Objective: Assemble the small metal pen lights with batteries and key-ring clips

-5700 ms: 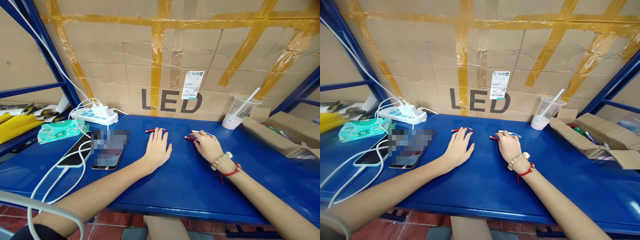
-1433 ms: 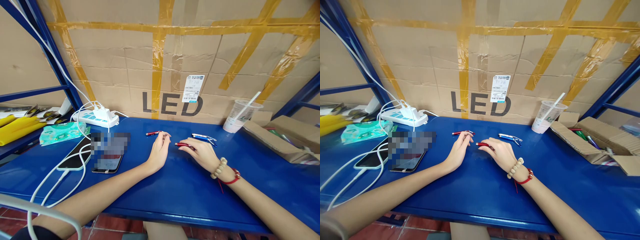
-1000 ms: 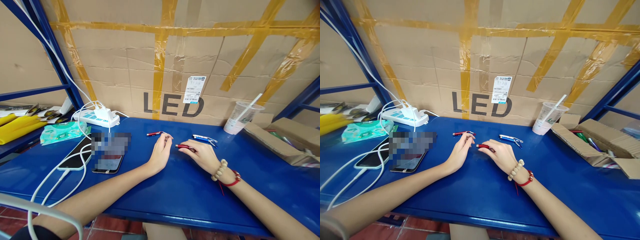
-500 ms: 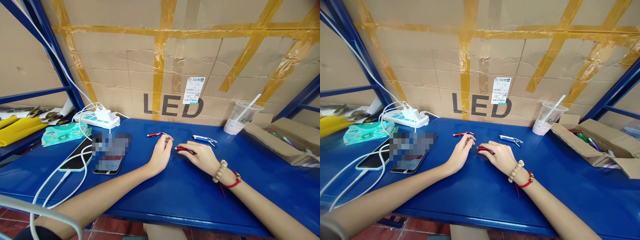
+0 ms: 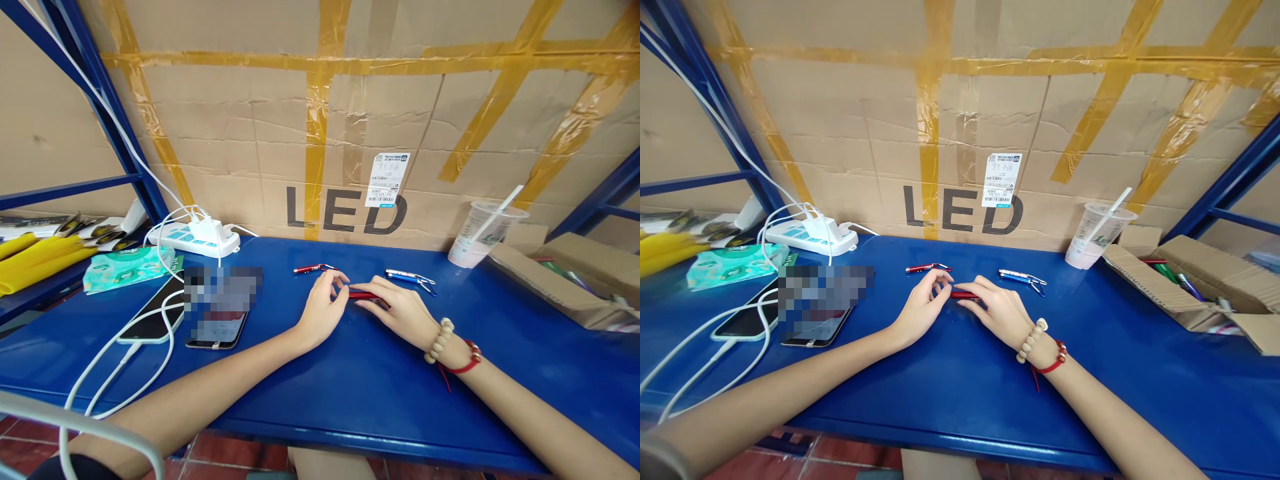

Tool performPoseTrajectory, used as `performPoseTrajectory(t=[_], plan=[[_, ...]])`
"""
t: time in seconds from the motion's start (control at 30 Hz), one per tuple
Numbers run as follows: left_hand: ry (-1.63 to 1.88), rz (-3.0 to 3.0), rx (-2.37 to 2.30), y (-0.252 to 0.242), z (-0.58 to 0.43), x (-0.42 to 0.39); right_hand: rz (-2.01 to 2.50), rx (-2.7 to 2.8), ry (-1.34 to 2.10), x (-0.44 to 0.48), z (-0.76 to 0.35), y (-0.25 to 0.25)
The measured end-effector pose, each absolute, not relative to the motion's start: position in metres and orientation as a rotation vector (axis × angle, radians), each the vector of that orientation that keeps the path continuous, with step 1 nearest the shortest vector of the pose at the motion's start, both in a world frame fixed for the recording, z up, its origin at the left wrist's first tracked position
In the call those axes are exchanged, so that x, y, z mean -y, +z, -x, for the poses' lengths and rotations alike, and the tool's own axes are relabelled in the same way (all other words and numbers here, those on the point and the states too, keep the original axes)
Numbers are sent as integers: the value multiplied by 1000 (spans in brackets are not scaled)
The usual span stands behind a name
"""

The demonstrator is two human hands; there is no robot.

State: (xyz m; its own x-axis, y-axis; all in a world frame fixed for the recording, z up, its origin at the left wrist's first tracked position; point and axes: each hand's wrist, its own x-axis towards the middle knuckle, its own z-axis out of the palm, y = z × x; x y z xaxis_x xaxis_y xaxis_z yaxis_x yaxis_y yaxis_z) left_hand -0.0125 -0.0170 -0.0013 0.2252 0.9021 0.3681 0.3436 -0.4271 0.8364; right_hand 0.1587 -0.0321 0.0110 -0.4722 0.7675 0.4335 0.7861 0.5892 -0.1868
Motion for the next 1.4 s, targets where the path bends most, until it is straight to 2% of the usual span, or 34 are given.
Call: performPoseTrajectory(t=[0.33, 0.53, 0.83, 1.1, 1.4], plan=[[923, -2188, -1195, -3, 20, 6, 1275, 2376, -5, 23, -167, 6], [743, -2460, -1424, 1, 30, -1, 1254, 2370, 73, 9, -180, 0], [575, -2697, -1797, 8, 44, -6, 1403, 2279, 3, 5, -187, 1], [602, -2665, -1852, 15, 53, -15, 1382, 2270, -4, 6, -186, 0], [813, -2741, -1835, 10, 52, -18, 1318, 2226, -39, 13, -182, 7]])
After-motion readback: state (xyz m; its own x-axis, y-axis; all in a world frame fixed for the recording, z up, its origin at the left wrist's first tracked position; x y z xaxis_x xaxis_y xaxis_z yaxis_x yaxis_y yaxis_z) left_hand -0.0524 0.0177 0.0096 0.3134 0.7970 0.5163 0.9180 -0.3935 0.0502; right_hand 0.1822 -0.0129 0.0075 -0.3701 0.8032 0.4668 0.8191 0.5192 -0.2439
